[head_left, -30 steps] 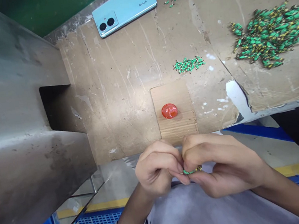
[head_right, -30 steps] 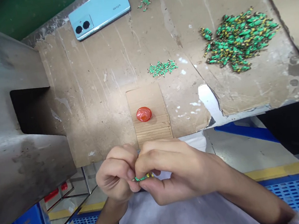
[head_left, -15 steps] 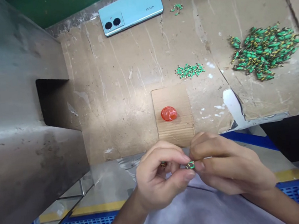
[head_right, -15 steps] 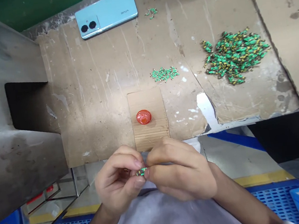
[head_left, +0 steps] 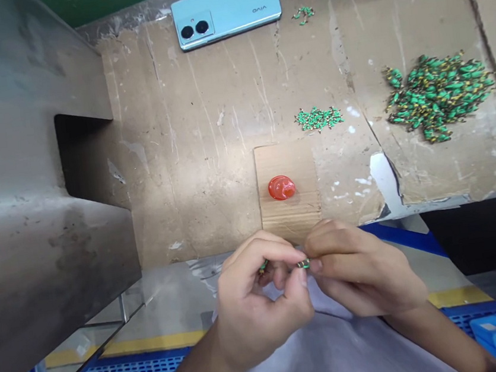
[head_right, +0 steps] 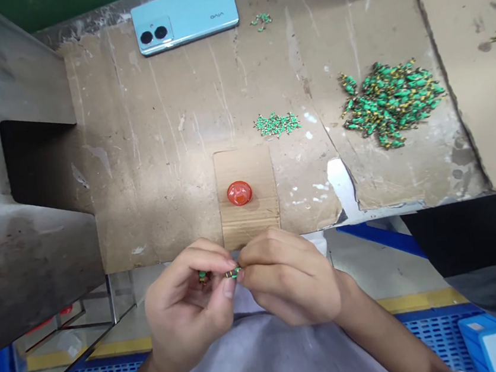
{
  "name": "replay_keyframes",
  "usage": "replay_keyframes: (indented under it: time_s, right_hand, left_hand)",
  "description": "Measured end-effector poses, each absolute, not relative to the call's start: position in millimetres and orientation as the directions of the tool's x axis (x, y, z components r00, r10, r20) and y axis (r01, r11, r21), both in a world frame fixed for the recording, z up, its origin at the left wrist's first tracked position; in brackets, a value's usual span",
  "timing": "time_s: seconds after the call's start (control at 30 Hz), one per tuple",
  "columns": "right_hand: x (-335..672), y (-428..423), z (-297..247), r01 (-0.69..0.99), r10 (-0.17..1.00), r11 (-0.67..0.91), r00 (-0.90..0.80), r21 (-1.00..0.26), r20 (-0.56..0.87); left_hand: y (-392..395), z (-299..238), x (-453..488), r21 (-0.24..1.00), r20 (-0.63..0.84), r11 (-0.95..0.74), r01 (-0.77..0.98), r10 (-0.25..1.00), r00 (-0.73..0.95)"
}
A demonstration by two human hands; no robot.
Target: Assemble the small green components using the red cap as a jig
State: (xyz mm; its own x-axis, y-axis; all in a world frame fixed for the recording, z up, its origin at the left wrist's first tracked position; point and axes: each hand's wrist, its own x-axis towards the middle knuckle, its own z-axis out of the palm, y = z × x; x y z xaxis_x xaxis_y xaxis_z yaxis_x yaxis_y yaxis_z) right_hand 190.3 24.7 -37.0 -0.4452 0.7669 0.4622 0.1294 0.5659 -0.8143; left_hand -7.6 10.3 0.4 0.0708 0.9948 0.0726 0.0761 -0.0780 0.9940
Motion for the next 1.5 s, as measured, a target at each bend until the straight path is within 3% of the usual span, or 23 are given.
replay_keyframes:
  time_s: [0.27, 0.47, 0.63, 0.73, 0.83, 0.93, 1.03, 1.17, 1.37, 1.5]
  right_hand:
    - [185.6, 19.5, -42.5, 0.101, 0.796, 0.539, -0.386, -0.836, 0.466]
    - [175.9, 15.6, -44.1, 0.182, 0.823, 0.543, -0.307, -0.820, 0.477]
    - [198.5, 32.1, -40.4, 0.364, 0.819, 0.574, -0.271, -0.733, 0.507]
    - [239.0, 58.1, -41.7, 0.557, 0.814, 0.530, -0.122, -0.640, 0.568]
    - [288.1, 94.3, -48.1, 0.764, 0.779, 0.352, 0.081, -0.540, 0.622]
    - [328.0, 125.3, -53.7, 0.885, 0.770, 0.155, 0.171, -0.440, 0.615]
    - [348.2, 138.5, -55.3, 0.932, 0.792, 0.071, 0.164, -0.355, 0.589]
    - [343.0, 131.1, -52.3, 0.950, 0.786, 0.081, 0.126, -0.303, 0.605]
    - [294.3, 120.1, -53.0, 0.896, 0.862, 0.285, -0.085, -0.339, 0.501]
    - [271.2, 129.8, -64.3, 0.870, 0.883, 0.356, -0.194, -0.341, 0.427]
  left_hand:
    - [18.5, -2.4, -5.0, 1.000, -0.015, 0.014, 0.016, 0.994, 0.105]
    - [19.7, -12.7, -6.4, 0.993, -0.101, 0.107, -0.051, 0.989, 0.109]
    - [14.2, -25.5, -1.5, 0.930, -0.209, 0.229, -0.288, 0.973, 0.098]
    - [19.4, -23.0, -8.0, 0.822, -0.339, 0.310, -0.478, 0.940, 0.027]
    - [28.1, -14.4, -20.8, 0.721, -0.446, 0.353, -0.596, 0.895, -0.009]
    - [33.3, -9.1, -30.1, 0.712, -0.414, 0.312, -0.629, 0.910, -0.017]
    - [32.4, -11.8, -33.5, 0.705, -0.382, 0.294, -0.646, 0.924, 0.004]
    - [26.4, -21.1, -36.7, 0.674, -0.427, 0.342, -0.654, 0.904, 0.033]
    - [23.7, -24.2, -41.8, 0.607, -0.517, 0.485, -0.630, 0.843, 0.150]
    - [24.5, -22.4, -38.3, 0.620, -0.513, 0.478, -0.623, 0.847, 0.140]
